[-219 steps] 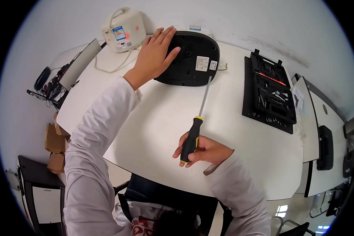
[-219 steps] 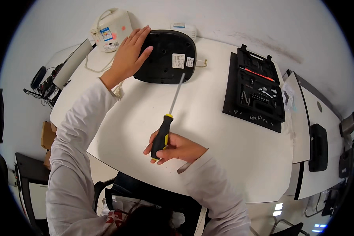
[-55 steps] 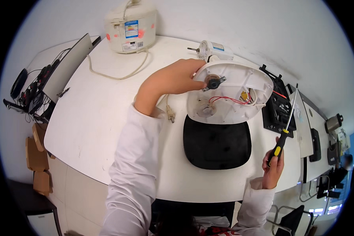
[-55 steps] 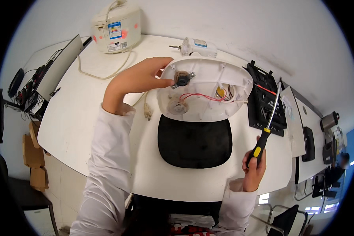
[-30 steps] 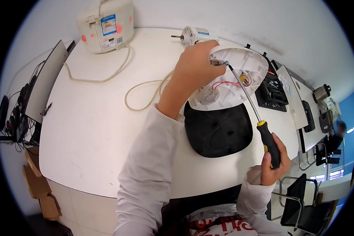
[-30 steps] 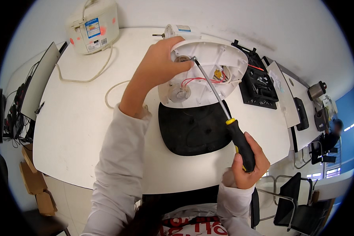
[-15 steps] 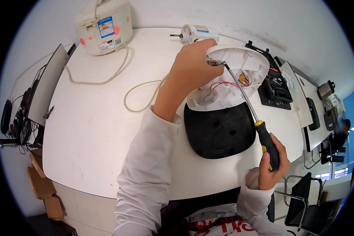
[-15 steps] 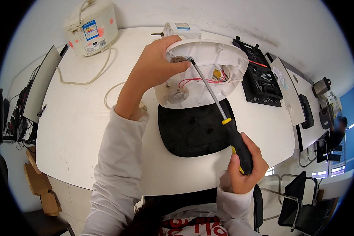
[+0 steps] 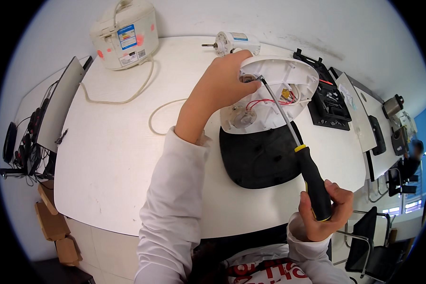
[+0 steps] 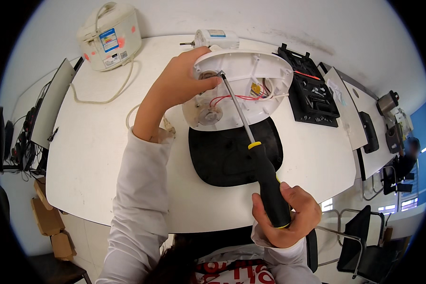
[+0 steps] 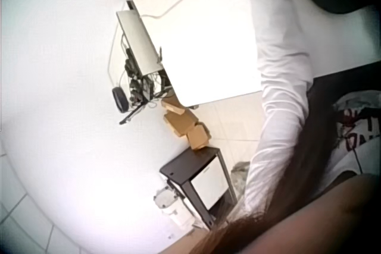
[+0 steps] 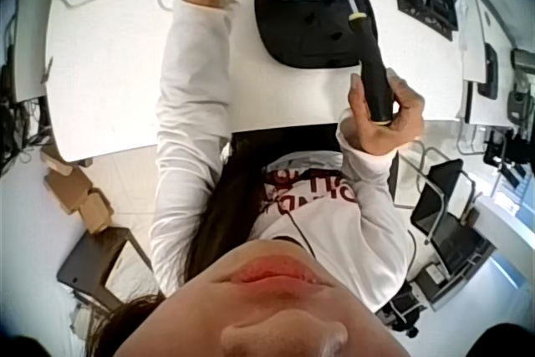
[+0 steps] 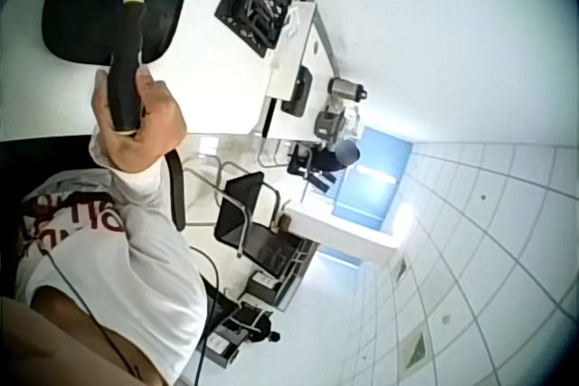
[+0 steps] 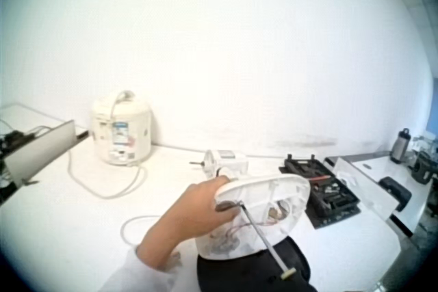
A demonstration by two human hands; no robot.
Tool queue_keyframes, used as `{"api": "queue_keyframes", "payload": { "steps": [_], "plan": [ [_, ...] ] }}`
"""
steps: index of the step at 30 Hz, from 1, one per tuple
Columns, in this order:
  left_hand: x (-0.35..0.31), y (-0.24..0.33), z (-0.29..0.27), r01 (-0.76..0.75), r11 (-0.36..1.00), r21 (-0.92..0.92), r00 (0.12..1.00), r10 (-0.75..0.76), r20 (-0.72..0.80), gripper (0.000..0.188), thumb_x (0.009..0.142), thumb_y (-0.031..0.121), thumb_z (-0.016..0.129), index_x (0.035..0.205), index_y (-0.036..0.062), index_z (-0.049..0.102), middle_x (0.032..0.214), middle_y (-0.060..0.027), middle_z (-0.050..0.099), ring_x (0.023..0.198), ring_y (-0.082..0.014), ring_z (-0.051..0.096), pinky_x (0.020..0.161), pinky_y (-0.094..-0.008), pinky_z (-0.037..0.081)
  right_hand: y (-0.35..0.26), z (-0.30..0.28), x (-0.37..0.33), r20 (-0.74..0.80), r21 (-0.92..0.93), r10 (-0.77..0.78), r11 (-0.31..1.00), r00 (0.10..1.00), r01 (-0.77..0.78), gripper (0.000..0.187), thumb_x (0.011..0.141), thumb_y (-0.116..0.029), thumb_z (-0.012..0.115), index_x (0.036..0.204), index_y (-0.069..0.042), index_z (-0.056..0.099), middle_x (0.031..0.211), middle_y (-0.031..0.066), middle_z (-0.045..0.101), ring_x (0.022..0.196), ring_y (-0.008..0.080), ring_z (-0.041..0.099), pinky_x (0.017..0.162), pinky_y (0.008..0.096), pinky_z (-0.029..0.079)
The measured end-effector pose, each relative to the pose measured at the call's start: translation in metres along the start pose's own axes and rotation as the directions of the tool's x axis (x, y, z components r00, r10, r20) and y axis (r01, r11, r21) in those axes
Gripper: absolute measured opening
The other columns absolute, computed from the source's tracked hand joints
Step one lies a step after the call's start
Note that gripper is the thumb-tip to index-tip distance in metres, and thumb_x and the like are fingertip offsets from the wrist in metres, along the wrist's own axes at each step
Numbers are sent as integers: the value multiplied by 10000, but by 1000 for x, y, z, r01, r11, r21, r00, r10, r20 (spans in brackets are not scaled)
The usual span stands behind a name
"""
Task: The person uses a screwdriver to remove screws from the base of a small white appliance, then lifts the cover to expose the internal components. The person continues to unscrew and manipulate internal parts while the appliance remains open on the table.
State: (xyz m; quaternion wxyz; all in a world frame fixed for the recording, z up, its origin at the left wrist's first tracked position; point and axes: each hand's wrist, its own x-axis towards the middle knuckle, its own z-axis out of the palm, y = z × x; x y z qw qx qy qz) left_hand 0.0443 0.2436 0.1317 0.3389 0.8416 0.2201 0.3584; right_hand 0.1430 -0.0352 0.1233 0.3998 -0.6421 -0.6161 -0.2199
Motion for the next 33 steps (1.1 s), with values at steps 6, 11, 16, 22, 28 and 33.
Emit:
{"api": "queue_keyframes", "payload": {
  "steps": [6, 11, 16, 22, 28, 33],
  "plan": [
    [-1, -2, 2, -43, 999, 16, 998, 44, -46, 372, 691, 174, 715, 997, 14, 576, 882, -163, 645, 774, -328, 616, 715, -364, 488, -3, 2, 6, -37, 71, -40, 997, 998, 43, 561, 551, -40, 858, 1039, -51, 581, 666, 69, 481, 507, 168, 463, 452, 243, 323],
    [-2, 3, 2, -22, 999, 27, 999, 23, -29, 425, 708, 171, 714, 1076, 20, 566, 936, -159, 647, 836, -302, 606, 764, -354, 473, 1, -2, 3, -8, 96, 25, 995, 1000, -24, 559, 552, -32, 846, 1053, -132, 619, 733, 66, 435, 592, 175, 420, 501, 262, 331],
    [-2, 4, 0, 31, 999, 34, 999, -31, 16, 445, 712, 169, 717, 1102, 21, 562, 953, -154, 648, 849, -283, 599, 780, -345, 466, -6, -19, 10, 221, 5, 99, 995, 970, -103, 525, 451, 31, 648, 927, -182, 711, 780, 57, 353, 698, 201, 408, 553, 298, 333],
    [-2, 7, 0, 73, 997, 23, 997, -73, 13, 434, 716, 172, 715, 1093, 20, 563, 941, -151, 647, 828, -273, 595, 764, -335, 465, -4, -21, 9, 341, -14, 129, 991, 931, -132, 458, 501, -10, 761, 922, -179, 696, 828, 66, 369, 747, 205, 453, 566, 288, 375],
    [-3, 9, -1, 88, 995, 47, 996, -89, 6, 462, 715, 190, 725, 1113, 23, 560, 973, -152, 643, 863, -281, 598, 779, -339, 466, 2, -8, 5, 192, 72, 14, 997, 981, -29, 475, 509, -158, 884, 933, -178, 670, 912, 52, 401, 797, 212, 503, 597, 294, 456],
    [-4, 13, -2, 88, 994, 61, 996, -89, 9, 493, 711, 202, 737, 1136, 29, 559, 997, -161, 640, 908, -299, 601, 799, -343, 466, 5, -1, 8, -74, 215, -44, 975, 996, 60, 531, 503, -50, 878, 964, -162, 640, 1026, 80, 501, 897, 259, 572, 665, 299, 538]
  ]
}}
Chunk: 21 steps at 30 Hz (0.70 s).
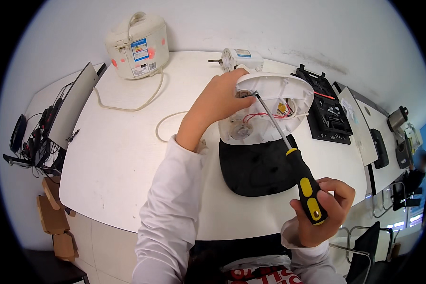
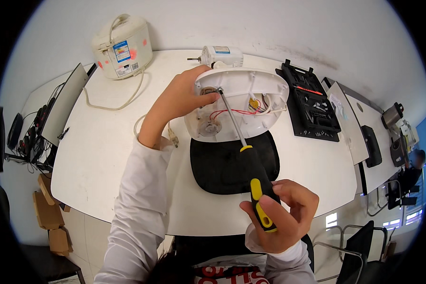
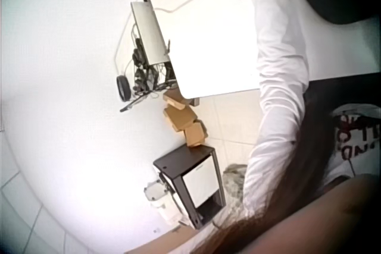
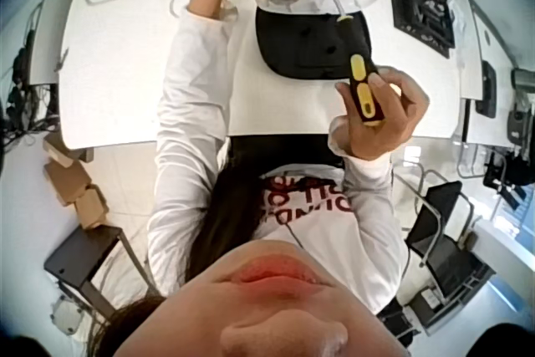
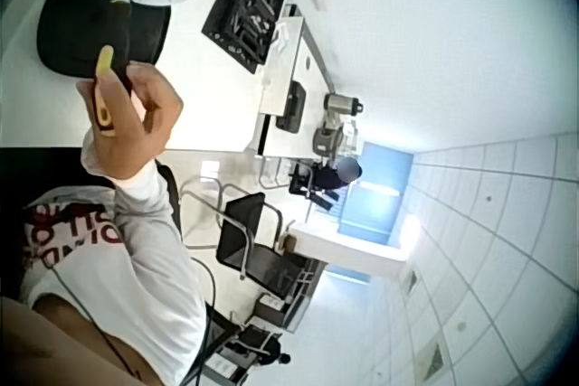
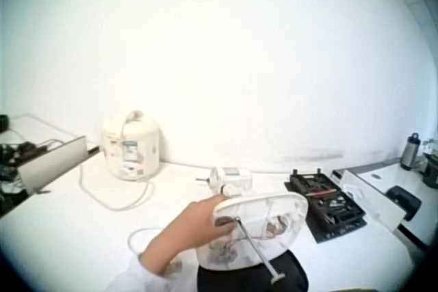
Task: The person uses a screwdriver to remove screws from the base of a small white appliance, then lifts the cover to expose the internal components. The person continues to unscrew and manipulate internal parts while the appliance remains open on the table.
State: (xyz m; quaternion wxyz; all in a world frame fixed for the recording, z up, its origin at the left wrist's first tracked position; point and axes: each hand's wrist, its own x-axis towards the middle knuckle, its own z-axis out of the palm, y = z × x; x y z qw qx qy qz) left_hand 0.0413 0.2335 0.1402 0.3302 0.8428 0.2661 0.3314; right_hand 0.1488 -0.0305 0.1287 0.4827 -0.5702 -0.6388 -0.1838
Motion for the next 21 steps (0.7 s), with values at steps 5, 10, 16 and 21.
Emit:
{"api": "queue_keyframes", "payload": {
  "steps": [5, 10, 16, 21],
  "plan": [
    [1, 0, 2, -9, 1000, -23, 1000, 9, 7, 474, 706, 185, 740, 1115, 22, 564, 1003, -159, 642, 902, -302, 607, 797, -348, 467, 0, -15, 24, 219, 2, -312, 948, 924, 320, 327, 645, -89, 751, 944, -182, 658, 1045, 33, 631, 933, 237, 616, 700, 283, 555],
    [-3, 2, -1, 81, 997, 16, 996, -81, 30, 551, 711, 167, 738, 1193, 46, 502, 1027, -146, 643, 935, -308, 608, 811, -348, 466, -5, -22, 56, 498, 99, -483, 857, 720, 506, 162, 734, -117, 640, 864, -210, 618, 1055, -52, 633, 966, 182, 606, 709, 244, 547],
    [-46, 73, -26, -328, 872, 365, 915, 388, -106, 740, 678, 14, 673, 1351, 114, 383, 1291, -114, 504, 1157, -326, 509, 947, -381, 441, -9, -38, 84, 489, -8, -484, 829, 726, 559, 150, 721, -136, 643, 837, -214, 587, 1115, -58, 604, 970, 174, 602, 662, 240, 497],
    [-92, 124, -7, -431, 822, 373, 902, 394, 175, 557, 782, 49, 563, 1322, 117, 445, 1250, -61, 546, 1165, -238, 521, 922, -331, 474, 0, -27, 87, 264, 83, -439, 897, 859, 434, 197, 577, -119, 754, 690, -163, 599, 852, 1, 576, 581, 148, 506, 476, 252, 368]
  ]
}}
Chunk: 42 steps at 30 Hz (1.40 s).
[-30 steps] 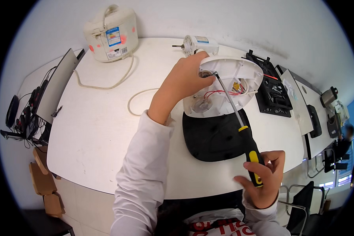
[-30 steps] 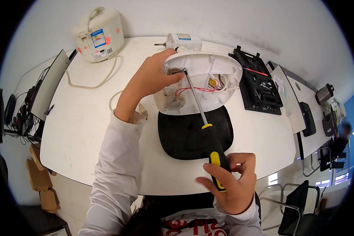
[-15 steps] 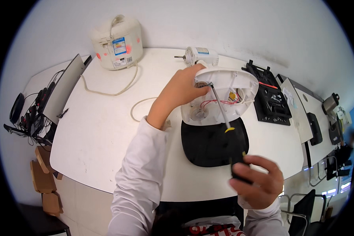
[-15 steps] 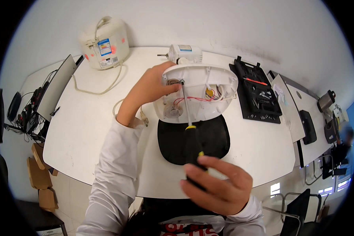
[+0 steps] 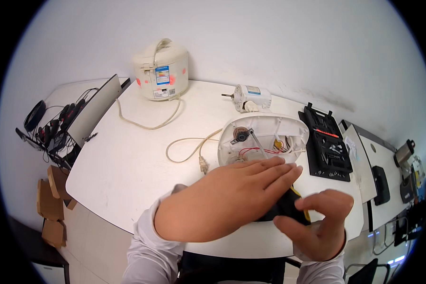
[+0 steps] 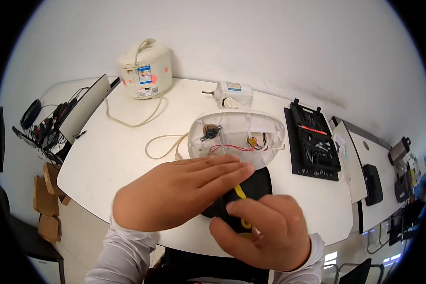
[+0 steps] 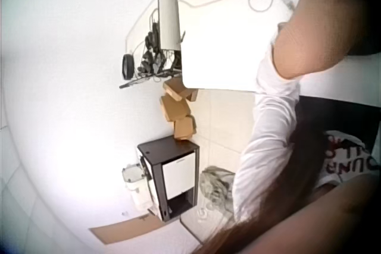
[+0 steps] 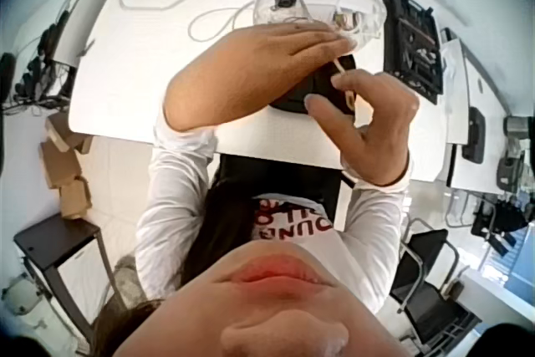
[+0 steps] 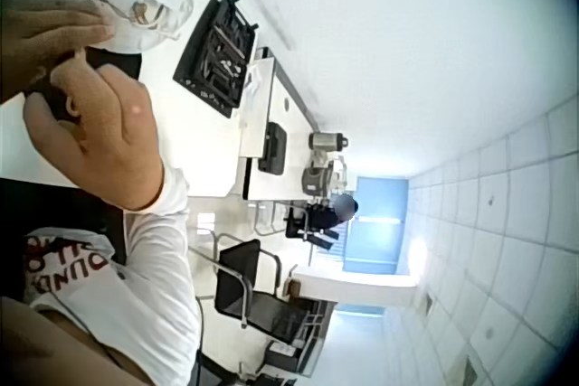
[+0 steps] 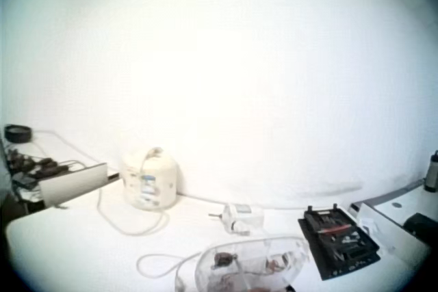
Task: The person uses a screwdriver to remove screws from the base of a small white appliance, then lifts the cover to expose the internal components. The person continues to unscrew and manipulate internal parts while the appliance remains open on the table.
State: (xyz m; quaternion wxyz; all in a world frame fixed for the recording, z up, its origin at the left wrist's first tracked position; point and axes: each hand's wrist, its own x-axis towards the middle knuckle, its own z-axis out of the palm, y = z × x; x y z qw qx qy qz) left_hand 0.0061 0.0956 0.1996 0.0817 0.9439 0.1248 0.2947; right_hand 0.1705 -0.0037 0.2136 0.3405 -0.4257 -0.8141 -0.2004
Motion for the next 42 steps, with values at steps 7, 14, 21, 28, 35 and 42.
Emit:
{"api": "queue_keyframes", "payload": {
  "steps": [7, 14, 21, 28, 35, 42],
  "plan": [
    [12, 2, -3, -57, 993, -105, 981, 75, 180, 352, 834, 145, 523, 1176, 207, 584, 1193, 23, 593, 1043, -188, 599, 795, -282, 528, 8, 7, -14, -8, 143, 62, 988, 998, -60, 254, 598, -132, 800, 743, -141, 592, 837, 7, 532, 621, 149, 512, 486, 254, 394],
    [19, 5, 6, -104, 994, 25, 993, 105, -47, 197, 703, 99, 634, 896, 105, 673, 890, -9, 678, 811, -171, 678, 572, -242, 547, 16, 21, -35, -218, 138, 133, 985, 967, -105, 653, 499, -279, 907, 946, -252, 432, 895, 0, 458, 680, 162, 474, 533, 232, 380],
    [14, 13, 5, -67, 996, 63, 991, 74, -114, 224, 721, 97, 624, 936, 93, 688, 948, -34, 673, 896, -188, 664, 639, -266, 560, 18, 1, -20, -20, 116, -155, 981, 988, 156, 461, 589, -214, 815, 951, -209, 530, 893, -12, 524, 742, 158, 510, 572, 257, 394],
    [4, 1, 10, -173, 983, -67, 982, 168, -83, 243, 743, 115, 608, 968, 50, 673, 987, -65, 671, 949, -193, 654, 748, -296, 557, 28, 20, -20, -151, 147, -328, 925, 933, 349, 333, 629, -109, 720, 950, -179, 665, 1028, -24, 616, 856, 182, 551, 662, 289, 449],
    [19, 4, 1, -135, 991, 11, 990, 135, -50, 166, 713, 101, 634, 865, 101, 700, 824, -13, 676, 813, -165, 673, 575, -239, 530, 11, 30, -21, -343, 275, -12, 955, 939, 113, 378, 590, -67, 797, 917, -147, 625, 964, 67, 544, 768, 198, 587, 657, 250, 506],
    [15, 4, 12, -108, 992, 68, 986, 115, -118, 231, 710, 126, 634, 933, 147, 693, 922, 16, 671, 875, -156, 657, 611, -228, 509, 23, 6, -18, -189, 255, -176, 941, 966, 221, 210, 658, -128, 731, 856, -170, 675, 923, 19, 642, 874, 201, 636, 719, 276, 494]
  ]
}}
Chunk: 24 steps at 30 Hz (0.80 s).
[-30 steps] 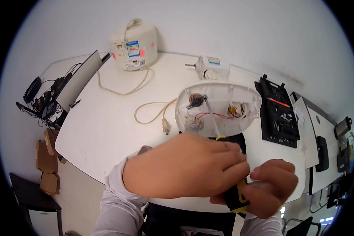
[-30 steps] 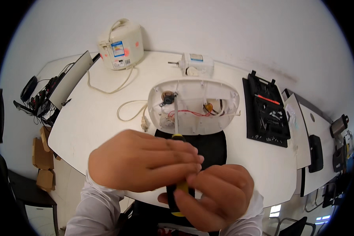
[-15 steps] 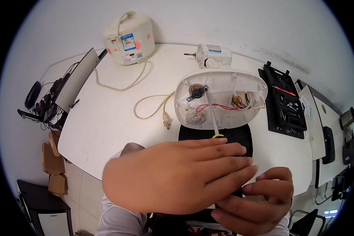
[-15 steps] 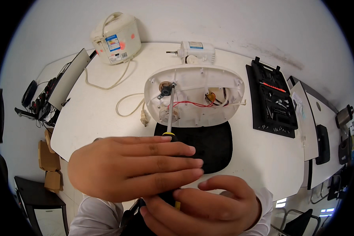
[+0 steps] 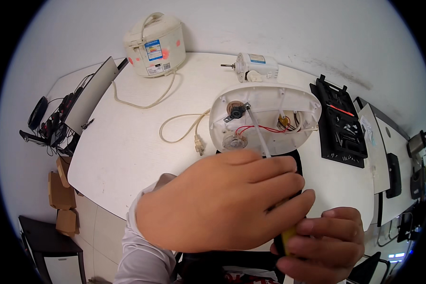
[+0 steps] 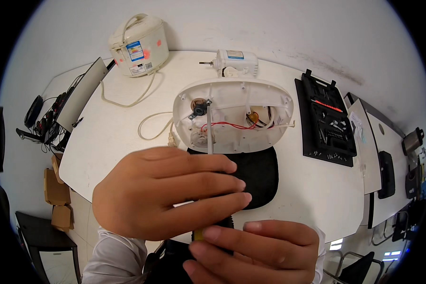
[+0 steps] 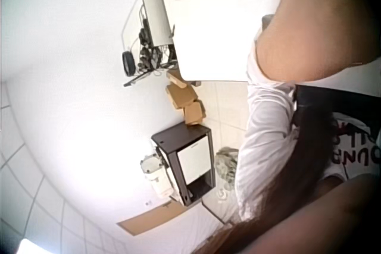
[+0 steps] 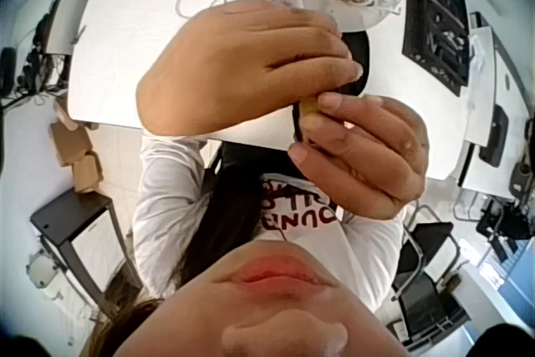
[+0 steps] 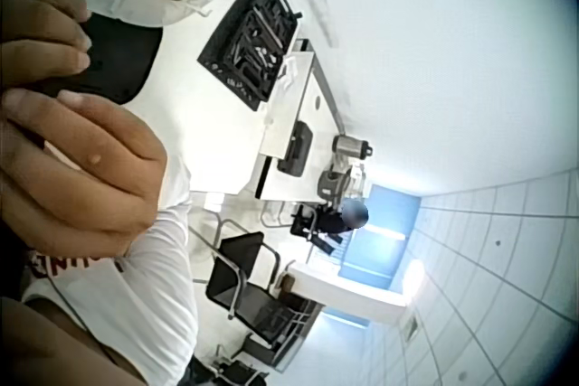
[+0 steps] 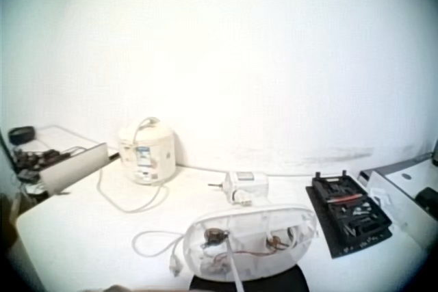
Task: The person uses a screwdriver to remove screws from the base of a small white appliance, then lifts the cover to expose the internal components. The person continues to unscrew and manipulate internal parts while the appliance remains open on the table.
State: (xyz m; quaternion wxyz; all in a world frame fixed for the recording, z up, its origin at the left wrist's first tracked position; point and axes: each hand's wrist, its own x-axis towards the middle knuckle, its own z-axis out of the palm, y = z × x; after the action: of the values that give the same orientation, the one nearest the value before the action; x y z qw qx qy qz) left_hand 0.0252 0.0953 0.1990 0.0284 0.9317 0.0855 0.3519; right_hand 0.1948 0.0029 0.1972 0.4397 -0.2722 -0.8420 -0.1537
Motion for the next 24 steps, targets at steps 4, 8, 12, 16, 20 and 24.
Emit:
{"api": "queue_keyframes", "payload": {
  "steps": [4, 8, 12, 16, 20, 24],
  "plan": [
    [-3, 5, 1, -17, 1000, 25, 1000, 17, 9, 237, 722, 137, 623, 950, 143, 688, 978, 18, 671, 916, -153, 650, 630, -226, 508, 11, -9, 0, 169, -17, -188, 981, 968, 194, 196, 677, -190, 693, 872, -205, 699, 1005, -36, 673, 933, 184, 609, 756, 288, 466],
    [-1, -5, -1, -64, 997, -43, 998, 65, 27, 190, 715, 126, 634, 897, 132, 686, 919, 5, 678, 882, -149, 659, 583, -226, 514, 6, -2, 7, 129, -39, -69, 997, 989, 74, 215, 663, -184, 708, 877, -204, 700, 1001, -30, 678, 913, 192, 595, 715, 287, 471],
    [5, -2, -7, -52, 999, -13, 998, 52, 19, 157, 686, 107, 663, 842, 121, 676, 849, -10, 674, 829, -147, 667, 523, -220, 516, -20, 23, 5, -226, -225, 253, 926, 941, -303, 404, 617, -251, 803, 924, -211, 543, 894, -17, 542, 734, 166, 528, 586, 271, 405],
    [7, 1, -9, 10, 999, -37, 998, -7, 70, 159, 696, 103, 661, 853, 111, 678, 866, -23, 672, 829, -156, 669, 522, -233, 528, -20, 14, -18, -137, -207, 318, 917, 938, -341, 538, 568, -295, 852, 935, -213, 467, 857, 3, 457, 667, 167, 475, 555, 286, 355],
    [-1, 6, -9, 90, 993, -78, 990, -80, 119, 184, 725, 110, 641, 905, 105, 678, 905, -31, 670, 849, -169, 669, 531, -251, 538, 0, 8, -6, -24, -53, 25, 998, 999, -27, 283, 630, -140, 755, 891, -189, 657, 919, 15, 635, 806, 198, 583, 587, 264, 460],
    [-3, 1, 1, 31, 994, -108, 998, -25, 55, 198, 739, 114, 624, 931, 107, 669, 911, -22, 668, 865, -168, 669, 530, -246, 536, 14, 8, 1, 3, -111, -232, 967, 973, 231, 243, 660, -102, 724, 891, -171, 698, 927, 47, 674, 835, 202, 614, 600, 259, 496]
  ]
}}
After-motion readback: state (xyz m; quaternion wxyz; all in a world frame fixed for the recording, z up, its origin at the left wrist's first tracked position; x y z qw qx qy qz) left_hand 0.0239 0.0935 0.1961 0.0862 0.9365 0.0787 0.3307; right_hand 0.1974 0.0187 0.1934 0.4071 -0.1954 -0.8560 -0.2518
